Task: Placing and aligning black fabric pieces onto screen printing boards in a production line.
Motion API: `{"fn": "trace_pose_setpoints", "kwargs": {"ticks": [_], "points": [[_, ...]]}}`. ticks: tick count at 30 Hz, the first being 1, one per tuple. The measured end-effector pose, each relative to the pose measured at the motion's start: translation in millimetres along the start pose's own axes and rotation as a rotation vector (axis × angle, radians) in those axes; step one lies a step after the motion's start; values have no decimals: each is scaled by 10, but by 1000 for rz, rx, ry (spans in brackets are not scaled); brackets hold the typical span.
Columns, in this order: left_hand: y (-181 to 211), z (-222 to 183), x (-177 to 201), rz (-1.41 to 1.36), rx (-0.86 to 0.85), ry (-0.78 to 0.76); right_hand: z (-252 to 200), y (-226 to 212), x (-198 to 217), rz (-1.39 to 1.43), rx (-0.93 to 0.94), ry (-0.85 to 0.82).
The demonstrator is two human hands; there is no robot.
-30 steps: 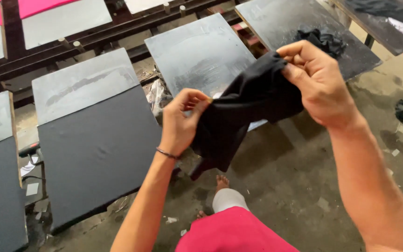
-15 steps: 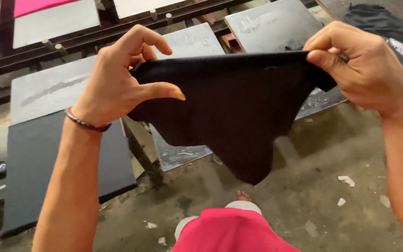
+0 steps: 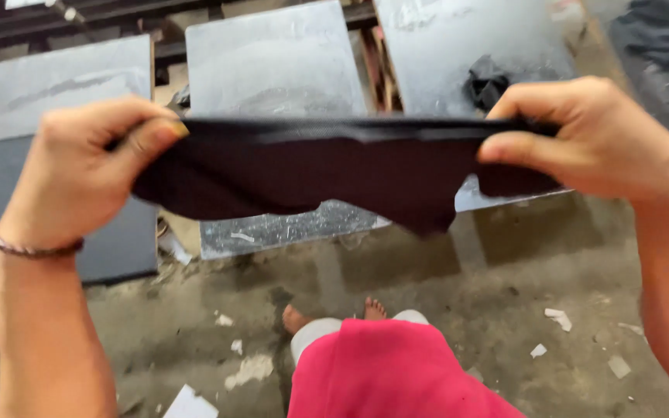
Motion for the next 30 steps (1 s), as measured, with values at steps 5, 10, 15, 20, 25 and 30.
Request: {"fn": "trace_pose_setpoints", "kwargs": {"ticks": [5, 10, 15, 20, 25, 30], "points": [[524, -180, 201, 78, -128, -46, -4, 330, -20, -46, 82, 8], [220, -824, 302, 97, 319, 0, -187, 427, -297, 86, 166, -222], [99, -874, 434, 152, 256, 46, -120, 428, -468, 374, 244, -417], [-86, 147, 5, 147, 43, -126, 198, 762, -1111, 607, -2, -328], [-1414, 796, -1277, 10, -42, -286, 275, 1586, -2213, 1000, -393, -198], [-2127, 1017, -2864, 169, 67, -223, 93, 2139, -3002, 1141, -793, -3]]}}
Point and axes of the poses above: each hand's wrist, its own z-axis towards the middle knuckle, its own x-axis out of the back of the hand, y = z × x, the point moved 6 cm from there along z, towards the middle knuckle, and after that the axes turned 9 degrees about -x, right-handed, at the moved point
